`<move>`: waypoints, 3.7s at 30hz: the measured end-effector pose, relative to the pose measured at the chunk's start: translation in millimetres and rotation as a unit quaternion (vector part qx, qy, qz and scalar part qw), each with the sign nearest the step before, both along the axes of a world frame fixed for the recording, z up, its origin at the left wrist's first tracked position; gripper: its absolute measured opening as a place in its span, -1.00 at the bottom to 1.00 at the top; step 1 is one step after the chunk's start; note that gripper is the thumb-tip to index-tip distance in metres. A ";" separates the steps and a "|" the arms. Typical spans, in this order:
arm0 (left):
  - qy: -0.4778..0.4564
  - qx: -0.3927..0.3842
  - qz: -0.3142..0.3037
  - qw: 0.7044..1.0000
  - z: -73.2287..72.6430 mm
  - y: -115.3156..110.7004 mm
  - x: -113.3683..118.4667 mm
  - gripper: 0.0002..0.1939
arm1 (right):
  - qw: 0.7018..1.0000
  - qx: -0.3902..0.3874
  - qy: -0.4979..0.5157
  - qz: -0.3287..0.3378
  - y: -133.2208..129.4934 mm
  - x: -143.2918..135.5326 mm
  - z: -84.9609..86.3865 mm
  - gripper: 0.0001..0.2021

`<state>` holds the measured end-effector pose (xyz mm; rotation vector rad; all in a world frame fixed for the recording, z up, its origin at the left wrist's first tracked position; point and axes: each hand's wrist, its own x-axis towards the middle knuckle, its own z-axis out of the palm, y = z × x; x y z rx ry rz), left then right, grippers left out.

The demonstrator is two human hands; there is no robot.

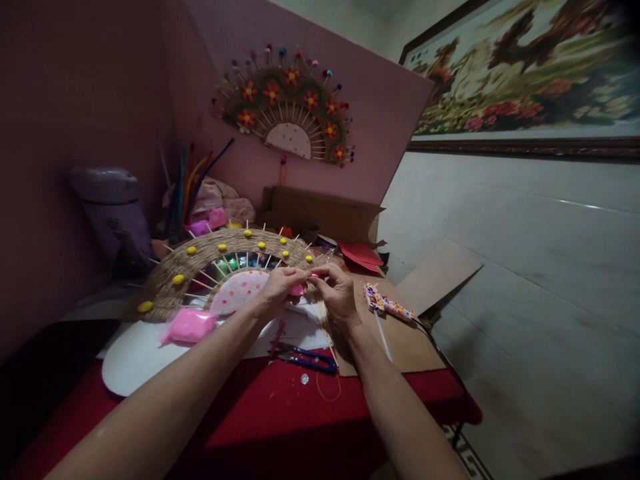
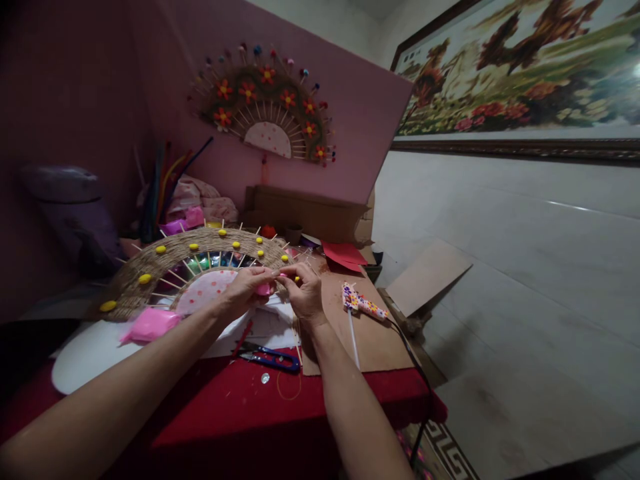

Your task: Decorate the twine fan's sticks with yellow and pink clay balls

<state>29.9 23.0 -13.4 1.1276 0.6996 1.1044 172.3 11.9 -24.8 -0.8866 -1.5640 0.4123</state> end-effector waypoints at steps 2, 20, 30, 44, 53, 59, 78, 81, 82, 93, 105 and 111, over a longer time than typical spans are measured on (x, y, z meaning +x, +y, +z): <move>0.006 -0.003 0.006 1.000 0.4 0.2 0.4 -0.65 | 1.000 0.000 0.003 -0.005 0.3 0.1 -0.4 -0.93; 0.006 -0.016 0.031 0.999 5.7 -3.1 3.0 -0.88 | 0.979 -0.130 0.140 0.078 -4.6 -4.5 5.0 -0.85; -0.080 -0.071 0.014 0.994 8.7 -2.7 -0.2 -0.92 | 0.911 -0.187 0.343 0.131 4.3 5.6 8.8 -0.72; -0.124 -0.078 -0.023 0.989 4.8 -0.3 3.1 -0.94 | 0.901 -0.211 0.360 0.118 7.8 4.1 4.0 -0.71; -0.088 -0.019 -0.008 0.996 0.0 1.4 4.1 -0.77 | 0.902 -0.206 0.358 0.127 5.9 1.5 5.7 -0.65; -0.045 -0.045 0.005 0.998 1.9 0.0 3.1 -0.73 | 0.913 -0.225 0.312 0.136 0.3 3.2 7.1 -0.64; -0.009 0.011 0.014 1.000 -6.2 2.3 2.7 -0.60 | 0.962 -0.156 0.196 0.112 -6.1 -7.0 9.3 -0.79; -0.030 0.002 0.015 0.999 -6.0 2.2 2.3 -0.59 | 0.966 -0.139 0.189 0.108 -4.6 -7.4 7.9 -0.82; -0.038 -0.002 0.009 0.999 -5.6 1.8 2.3 -0.59 | 0.967 -0.137 0.185 0.104 -4.2 -7.2 7.6 -0.82; -0.039 -0.019 -0.025 0.999 -2.6 -2.5 3.0 -0.52 | 0.982 -0.120 0.125 0.076 -3.4 -2.8 5.9 -0.75; -0.061 -0.008 -0.013 0.998 -1.9 -3.3 3.2 -0.53 | 0.990 -0.059 0.117 0.044 -1.5 -5.6 3.6 -0.86; -0.040 -0.005 -0.014 0.999 -3.6 -1.2 3.2 -0.53 | 0.997 -0.008 0.073 0.018 -1.7 -6.1 1.8 -0.90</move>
